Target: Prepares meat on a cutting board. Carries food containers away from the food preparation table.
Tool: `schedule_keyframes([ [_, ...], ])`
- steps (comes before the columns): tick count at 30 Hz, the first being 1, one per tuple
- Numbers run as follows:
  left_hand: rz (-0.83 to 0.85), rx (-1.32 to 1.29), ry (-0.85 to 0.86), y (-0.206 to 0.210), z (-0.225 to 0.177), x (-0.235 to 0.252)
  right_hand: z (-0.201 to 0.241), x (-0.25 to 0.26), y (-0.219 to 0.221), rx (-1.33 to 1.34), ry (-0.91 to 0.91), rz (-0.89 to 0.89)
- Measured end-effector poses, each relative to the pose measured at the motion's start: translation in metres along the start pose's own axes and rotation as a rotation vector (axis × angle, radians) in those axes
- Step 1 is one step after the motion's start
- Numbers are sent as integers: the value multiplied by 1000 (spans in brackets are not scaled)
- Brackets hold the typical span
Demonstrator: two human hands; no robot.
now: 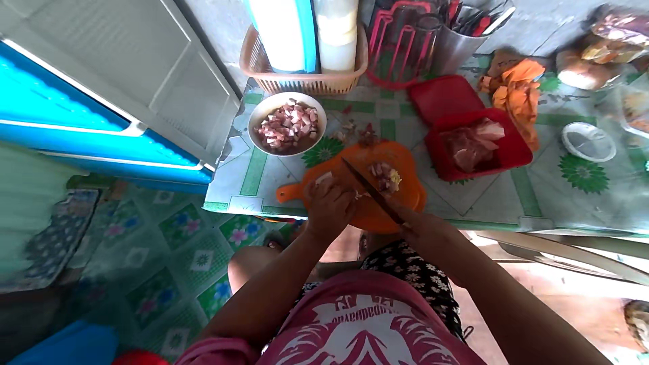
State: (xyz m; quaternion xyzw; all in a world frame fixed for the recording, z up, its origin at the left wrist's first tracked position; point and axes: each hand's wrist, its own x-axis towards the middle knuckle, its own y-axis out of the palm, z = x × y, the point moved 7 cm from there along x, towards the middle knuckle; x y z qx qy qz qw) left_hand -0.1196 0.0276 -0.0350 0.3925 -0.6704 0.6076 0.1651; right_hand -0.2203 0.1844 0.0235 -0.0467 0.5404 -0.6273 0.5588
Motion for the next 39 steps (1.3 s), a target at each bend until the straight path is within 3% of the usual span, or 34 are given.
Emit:
schedule_keyframes([
  [7, 4, 28, 2, 0, 0, 0, 2, -18, 31, 20, 39, -75],
  [11, 25, 3, 21, 3, -1, -1, 2, -12, 51, -34, 111, 10],
  [19, -74, -37, 128, -3, -3, -10, 6, 39, 31, 102, 57, 0],
  [23, -26, -6, 100, -5, 0, -11, 4, 18, 22, 86, 12, 3],
  [27, 27, -39, 90, -6, 1, -10, 5, -14, 29, -85, -72, -122],
  [39, 122, -8, 126, -1, -3, -5, 17, 0, 42, -182, 90, 110],
])
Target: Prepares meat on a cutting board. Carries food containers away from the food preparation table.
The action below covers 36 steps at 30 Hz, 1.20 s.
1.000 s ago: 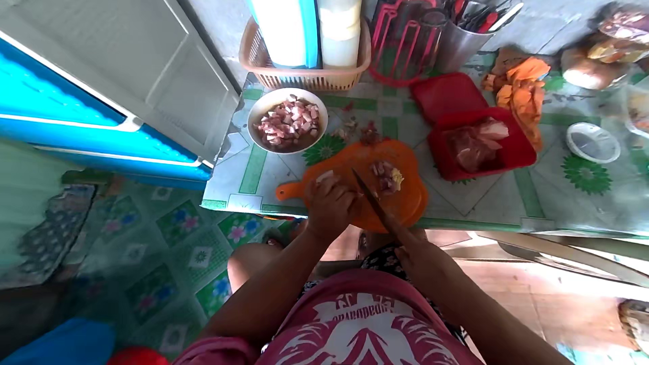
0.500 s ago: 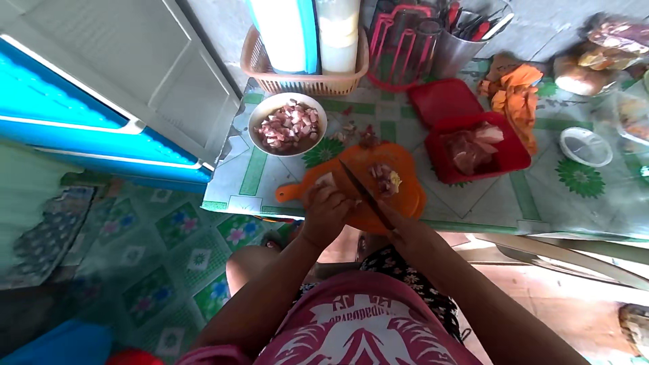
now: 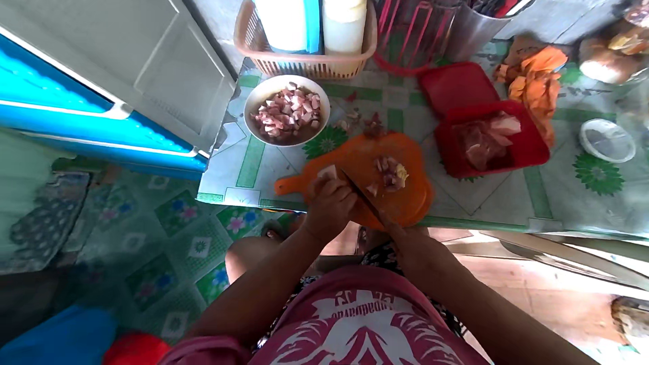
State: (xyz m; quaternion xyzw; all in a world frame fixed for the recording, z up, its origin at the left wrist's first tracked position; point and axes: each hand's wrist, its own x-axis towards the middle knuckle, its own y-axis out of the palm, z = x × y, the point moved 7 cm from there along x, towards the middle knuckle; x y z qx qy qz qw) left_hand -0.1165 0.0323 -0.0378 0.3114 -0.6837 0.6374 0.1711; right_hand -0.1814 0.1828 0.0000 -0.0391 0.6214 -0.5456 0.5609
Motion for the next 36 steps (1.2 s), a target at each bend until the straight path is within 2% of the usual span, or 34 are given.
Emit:
schedule_keyframes([
  [7, -25, 26, 28, 0, -1, 0, 18, 38, -11, 29, -37, -74],
  [14, -143, 88, -52, -2, 1, -5, -20, -4, 3, 131, -50, -78],
  [20, -301, -40, -83, -35, 1, -9, -33, -6, 3, 236, -56, -40],
  [24, -355, -186, -95, -68, 6, 7, -33, -1, 5, 261, -69, -41],
  [26, -239, -211, -127, -70, 11, 20, -34, -2, 3, 318, -72, -14],
  [30, 389, -269, -241, -32, 8, 46, -49, -14, -14, 589, -152, -70],
  [32, 601, -282, -256, -13, -1, 51, -55, -23, -21, 684, -175, -100],
  [36, 724, -316, -258, 3, -14, 60, -64, -27, -23, 756, -174, -149],
])
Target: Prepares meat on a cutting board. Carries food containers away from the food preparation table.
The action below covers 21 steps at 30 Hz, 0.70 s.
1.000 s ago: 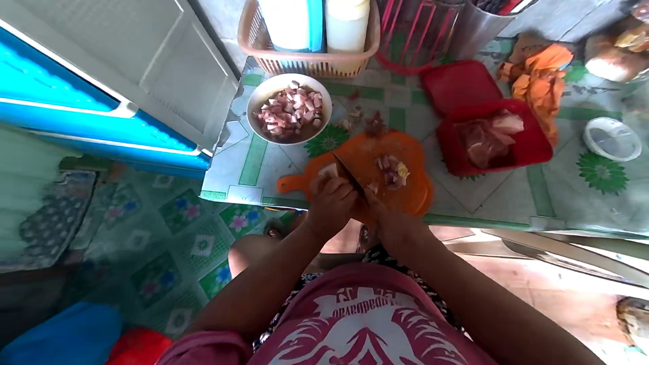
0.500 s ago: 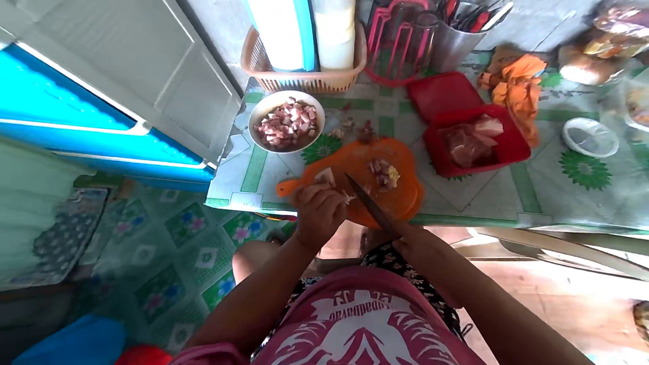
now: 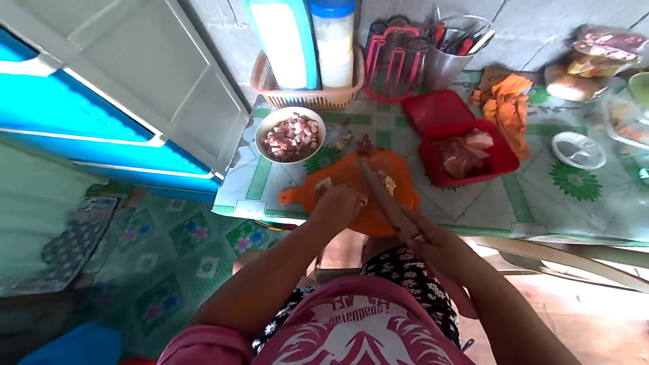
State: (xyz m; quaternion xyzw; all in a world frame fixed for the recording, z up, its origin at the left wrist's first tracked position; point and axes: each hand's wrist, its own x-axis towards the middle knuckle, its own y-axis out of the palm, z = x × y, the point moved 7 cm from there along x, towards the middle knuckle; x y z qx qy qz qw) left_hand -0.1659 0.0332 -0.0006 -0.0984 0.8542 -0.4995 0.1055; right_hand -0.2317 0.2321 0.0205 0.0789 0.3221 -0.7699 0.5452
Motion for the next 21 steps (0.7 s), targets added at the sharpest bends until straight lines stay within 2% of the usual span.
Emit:
schedule_keyframes([
  [4, 64, 68, 121, 20, -8, 4, -4, 0, -1, 28, -60, -79],
  [8, 128, 104, 130, 25, -13, 5, -5, 5, 2, 95, -120, -148],
  [12, 123, 94, 151, 20, -16, 3, -3, 6, 8, 154, -165, -169],
  [14, 33, 64, 122, -2, -11, 0, 0, 4, 8, 192, -176, -187],
  [16, -125, 36, 46, -47, 7, -4, 1, 2, 6, 227, -213, -214],
  [19, -418, 125, -114, -112, 60, 0, -5, 0, 1, 226, -215, -246],
  [20, -472, 163, -161, -128, 79, 2, -6, -1, 0, 207, -215, -252],
  [21, -454, 208, -232, -136, 99, 3, -6, -3, -1, 182, -209, -252],
])
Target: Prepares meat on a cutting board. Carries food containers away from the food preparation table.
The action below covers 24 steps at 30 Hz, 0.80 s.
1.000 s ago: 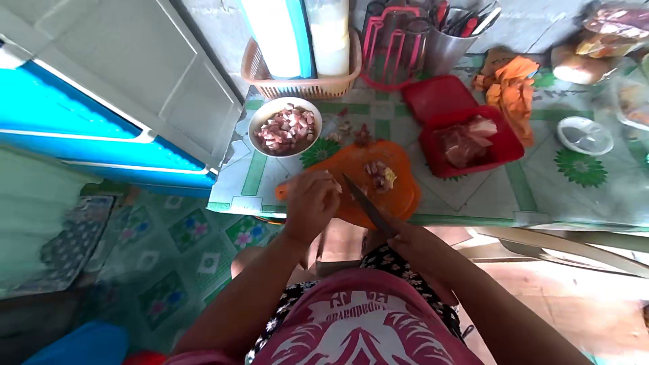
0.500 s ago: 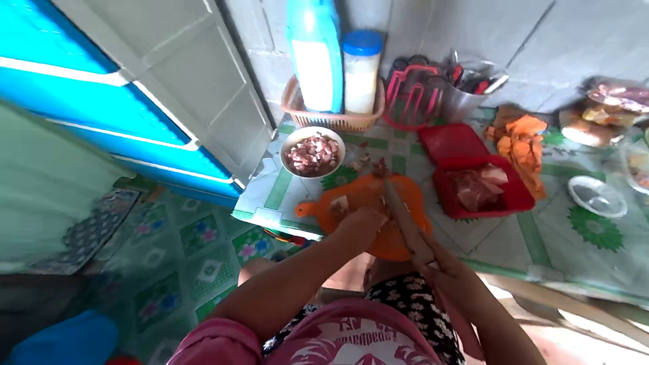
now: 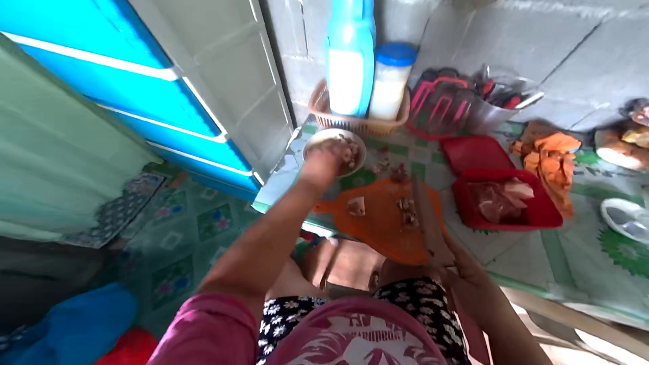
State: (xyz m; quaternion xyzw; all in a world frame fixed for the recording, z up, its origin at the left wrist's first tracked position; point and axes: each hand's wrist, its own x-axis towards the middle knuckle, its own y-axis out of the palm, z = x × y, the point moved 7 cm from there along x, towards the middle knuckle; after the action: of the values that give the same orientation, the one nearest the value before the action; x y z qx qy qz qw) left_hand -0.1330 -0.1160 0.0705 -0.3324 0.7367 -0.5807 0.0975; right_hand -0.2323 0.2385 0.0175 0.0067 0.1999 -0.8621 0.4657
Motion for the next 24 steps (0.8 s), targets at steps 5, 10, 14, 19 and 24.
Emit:
schedule_keyframes([
  [5, 40, 116, -145, -11, 52, 5, -3, 0, 7, 8, 29, 26],
  [10, 188, -99, 92, 19, 5, -31, -10, 7, 21, -17, 100, 109],
  [14, 455, -254, 231, 80, -25, -61, -6, 12, 29, -70, 90, 160],
  [19, 427, -517, 1, 83, -28, -61, -4, 13, 34, -55, 84, 161],
  [24, 557, -859, -206, 99, -43, -65, -5, 16, 30, -218, 144, 155],
])
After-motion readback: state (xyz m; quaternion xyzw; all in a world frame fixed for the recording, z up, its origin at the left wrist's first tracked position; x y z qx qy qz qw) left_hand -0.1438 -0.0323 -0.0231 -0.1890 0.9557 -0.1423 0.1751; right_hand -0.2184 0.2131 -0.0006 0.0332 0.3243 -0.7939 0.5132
